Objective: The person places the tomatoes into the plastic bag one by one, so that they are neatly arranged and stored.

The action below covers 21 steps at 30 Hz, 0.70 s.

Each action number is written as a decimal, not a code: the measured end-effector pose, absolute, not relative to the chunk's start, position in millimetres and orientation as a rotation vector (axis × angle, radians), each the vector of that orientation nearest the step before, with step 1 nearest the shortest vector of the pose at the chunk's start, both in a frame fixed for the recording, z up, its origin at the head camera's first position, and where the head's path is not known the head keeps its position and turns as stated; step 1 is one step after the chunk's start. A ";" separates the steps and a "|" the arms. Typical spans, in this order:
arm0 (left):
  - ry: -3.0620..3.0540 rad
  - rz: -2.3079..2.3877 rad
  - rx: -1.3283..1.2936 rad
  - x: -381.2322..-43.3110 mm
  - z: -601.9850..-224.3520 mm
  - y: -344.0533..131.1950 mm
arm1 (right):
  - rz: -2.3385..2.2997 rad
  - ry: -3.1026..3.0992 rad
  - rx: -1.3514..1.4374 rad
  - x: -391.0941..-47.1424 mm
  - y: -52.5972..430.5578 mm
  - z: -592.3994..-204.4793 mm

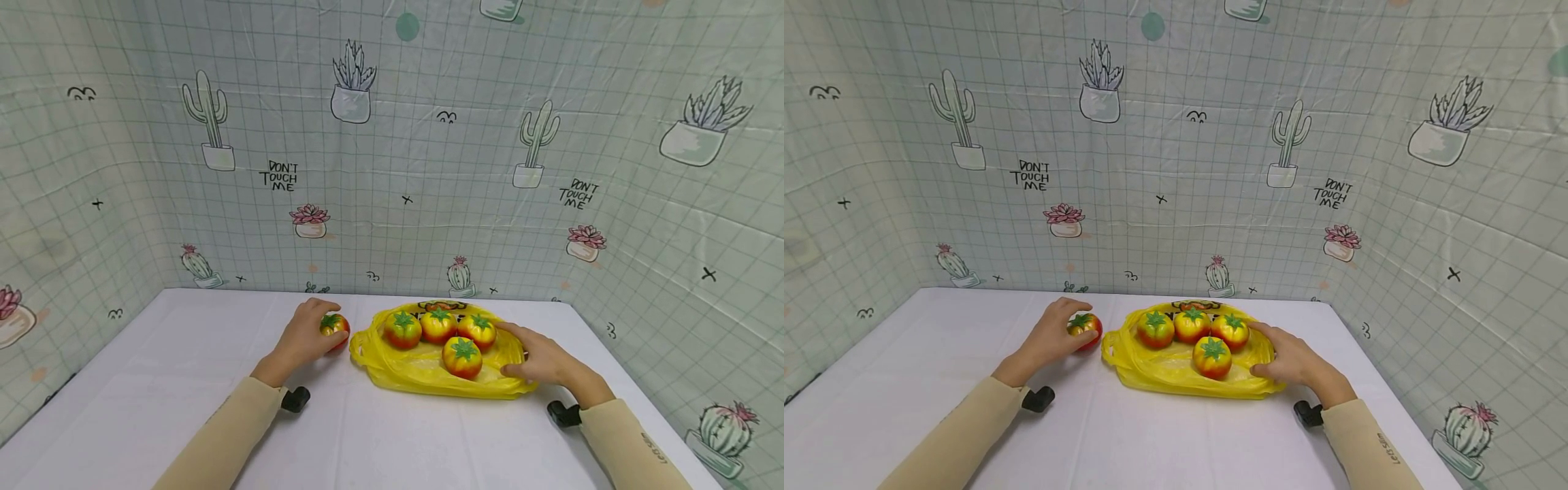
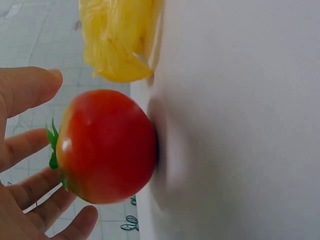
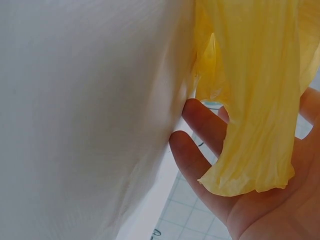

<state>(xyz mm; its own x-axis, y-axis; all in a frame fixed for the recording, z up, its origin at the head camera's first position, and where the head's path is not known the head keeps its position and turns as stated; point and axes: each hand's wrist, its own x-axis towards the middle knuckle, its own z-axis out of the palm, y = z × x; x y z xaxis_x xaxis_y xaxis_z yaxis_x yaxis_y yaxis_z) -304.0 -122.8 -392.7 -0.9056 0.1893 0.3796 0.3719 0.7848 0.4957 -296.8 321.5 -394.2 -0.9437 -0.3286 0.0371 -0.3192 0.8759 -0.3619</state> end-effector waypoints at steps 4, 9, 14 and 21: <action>-2.707 -0.862 -0.395 -306.4 -395.7 -125.3 | -0.577 3.014 -0.513 -296.0 321.3 -393.7; -2.724 -0.895 -0.386 -307.6 -397.4 -128.0 | -0.572 3.014 -0.505 -296.5 321.7 -394.1; -2.725 -0.914 -0.389 -308.2 -398.8 -130.0 | -0.575 3.009 -0.499 -297.1 321.9 -394.3; -2.732 -0.960 -0.375 -308.0 -400.2 -130.4 | -0.591 3.001 -0.477 -297.2 323.0 -396.2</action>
